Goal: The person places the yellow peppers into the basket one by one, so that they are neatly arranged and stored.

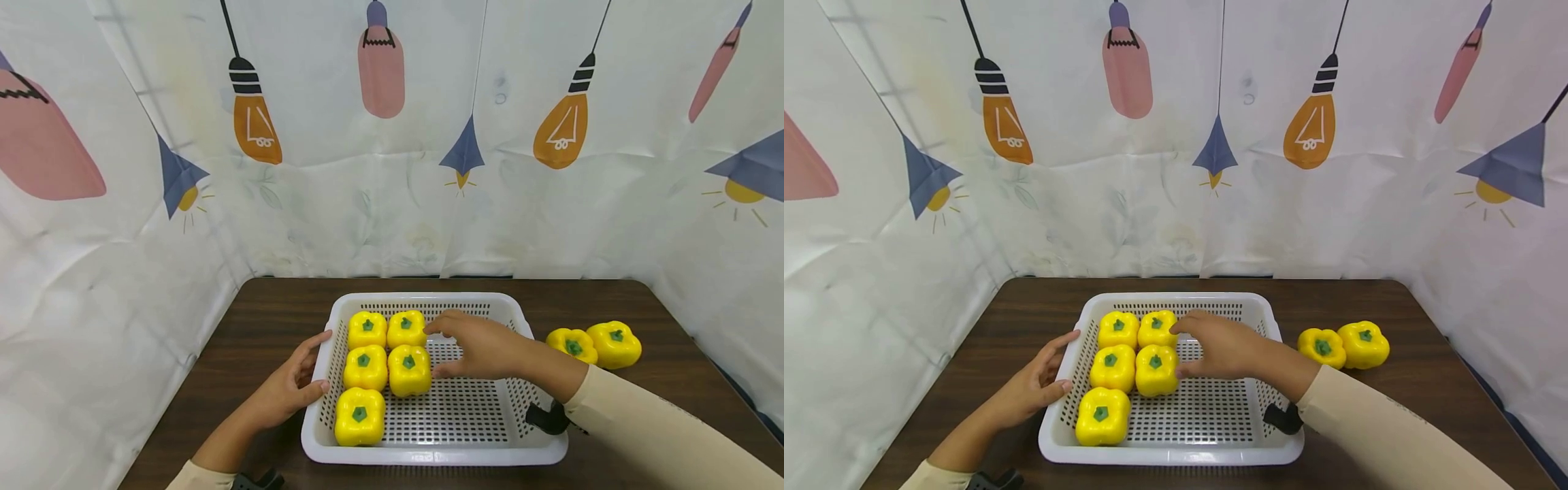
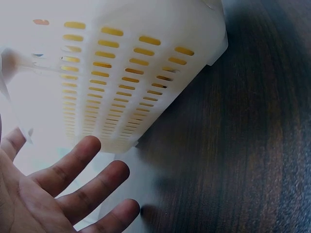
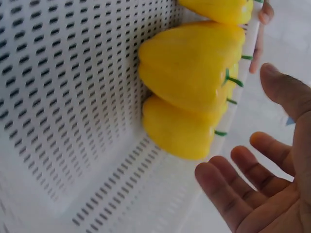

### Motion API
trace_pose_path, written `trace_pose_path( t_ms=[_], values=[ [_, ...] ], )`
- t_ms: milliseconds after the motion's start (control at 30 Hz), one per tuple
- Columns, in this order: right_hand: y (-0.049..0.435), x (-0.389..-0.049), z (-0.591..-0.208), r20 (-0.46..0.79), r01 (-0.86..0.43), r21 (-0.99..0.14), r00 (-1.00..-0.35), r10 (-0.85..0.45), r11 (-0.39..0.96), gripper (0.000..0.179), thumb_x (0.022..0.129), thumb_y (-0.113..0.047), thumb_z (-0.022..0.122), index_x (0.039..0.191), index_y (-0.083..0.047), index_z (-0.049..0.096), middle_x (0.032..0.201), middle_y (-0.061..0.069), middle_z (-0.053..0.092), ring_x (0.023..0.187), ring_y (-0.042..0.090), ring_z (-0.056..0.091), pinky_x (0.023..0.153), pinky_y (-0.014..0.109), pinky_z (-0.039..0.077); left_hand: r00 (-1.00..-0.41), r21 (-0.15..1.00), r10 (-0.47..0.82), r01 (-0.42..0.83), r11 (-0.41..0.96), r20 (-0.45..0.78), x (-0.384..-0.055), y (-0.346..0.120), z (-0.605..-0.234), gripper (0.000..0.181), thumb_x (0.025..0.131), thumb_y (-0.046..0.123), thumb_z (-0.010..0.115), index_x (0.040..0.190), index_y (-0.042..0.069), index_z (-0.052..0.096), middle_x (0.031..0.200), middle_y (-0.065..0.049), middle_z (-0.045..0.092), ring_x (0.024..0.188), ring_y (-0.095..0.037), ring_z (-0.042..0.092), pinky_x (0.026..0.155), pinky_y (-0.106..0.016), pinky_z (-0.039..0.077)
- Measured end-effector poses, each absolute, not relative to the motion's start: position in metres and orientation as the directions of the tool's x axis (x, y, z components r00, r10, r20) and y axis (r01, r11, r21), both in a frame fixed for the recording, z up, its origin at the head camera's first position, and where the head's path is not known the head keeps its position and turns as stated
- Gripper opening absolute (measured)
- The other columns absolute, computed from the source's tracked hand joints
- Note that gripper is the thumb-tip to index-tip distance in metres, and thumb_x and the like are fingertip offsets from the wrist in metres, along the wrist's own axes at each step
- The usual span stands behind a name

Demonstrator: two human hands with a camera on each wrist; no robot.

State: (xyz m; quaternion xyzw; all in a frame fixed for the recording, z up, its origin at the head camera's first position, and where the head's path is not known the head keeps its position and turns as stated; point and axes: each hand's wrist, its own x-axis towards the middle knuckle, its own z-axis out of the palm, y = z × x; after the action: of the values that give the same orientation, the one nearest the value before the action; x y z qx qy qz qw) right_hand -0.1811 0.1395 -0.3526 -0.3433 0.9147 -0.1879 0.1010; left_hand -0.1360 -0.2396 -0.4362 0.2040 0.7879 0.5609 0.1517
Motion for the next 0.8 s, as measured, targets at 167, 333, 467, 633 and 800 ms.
trace_pose_path(
  t_ms=[167,333,467,633,800],
  values=[
    [0.148,-0.181,-0.343,-0.033,-0.600,-0.408,-0.744,-0.668,0.688,0.066,0.086,-0.049,0.081,0.140,-0.017,0.061,0.138,-0.001,0.059,0.119,0.021,0.060,0.096,0.042,0.053,-0.872,0.944,0.489,0.155,0.292,-0.007,-0.136,-0.240,-0.437,0.078,0.100,0.012,0.061,0.162,0.019,0.013,0.143,-0.033,0.048,0.105,-0.029,0.068,0.078,-0.038,0.061],
    [0.162,-0.180,-0.336,-0.007,-0.594,-0.396,-0.760,-0.650,0.700,0.066,0.086,-0.052,0.080,0.140,-0.018,0.062,0.137,-0.001,0.059,0.115,0.017,0.060,0.092,0.040,0.055,-0.874,0.946,0.486,0.145,0.289,-0.014,-0.136,-0.240,-0.436,0.079,0.100,0.012,0.062,0.162,0.019,0.014,0.143,-0.032,0.048,0.106,-0.029,0.068,0.078,-0.037,0.061],
    [0.173,-0.179,-0.334,0.010,-0.581,-0.374,-0.782,-0.624,0.722,0.065,0.085,-0.052,0.080,0.139,-0.020,0.062,0.137,-0.002,0.059,0.114,0.016,0.060,0.091,0.039,0.055,-0.871,0.945,0.492,0.156,0.288,-0.007,-0.136,-0.240,-0.436,0.079,0.099,0.014,0.062,0.162,0.019,0.014,0.143,-0.033,0.047,0.105,-0.031,0.068,0.077,-0.037,0.062],
    [0.187,-0.178,-0.334,0.023,-0.572,-0.365,-0.794,-0.607,0.735,0.065,0.085,-0.052,0.080,0.138,-0.019,0.062,0.134,-0.003,0.060,0.111,0.016,0.060,0.088,0.039,0.056,-0.871,0.942,0.492,0.154,0.298,-0.013,-0.135,-0.240,-0.435,0.079,0.099,0.014,0.062,0.162,0.019,0.013,0.143,-0.033,0.047,0.105,-0.031,0.068,0.077,-0.037,0.062],
    [0.200,-0.177,-0.335,0.016,-0.548,-0.376,-0.810,-0.587,0.747,0.065,0.085,-0.049,0.082,0.139,-0.018,0.062,0.134,-0.002,0.060,0.112,0.018,0.061,0.086,0.040,0.057,-0.873,0.942,0.486,0.142,0.304,-0.025,-0.135,-0.239,-0.435,0.079,0.099,0.014,0.062,0.162,0.020,0.014,0.144,-0.032,0.048,0.106,-0.031,0.068,0.077,-0.037,0.062]
  ],
)
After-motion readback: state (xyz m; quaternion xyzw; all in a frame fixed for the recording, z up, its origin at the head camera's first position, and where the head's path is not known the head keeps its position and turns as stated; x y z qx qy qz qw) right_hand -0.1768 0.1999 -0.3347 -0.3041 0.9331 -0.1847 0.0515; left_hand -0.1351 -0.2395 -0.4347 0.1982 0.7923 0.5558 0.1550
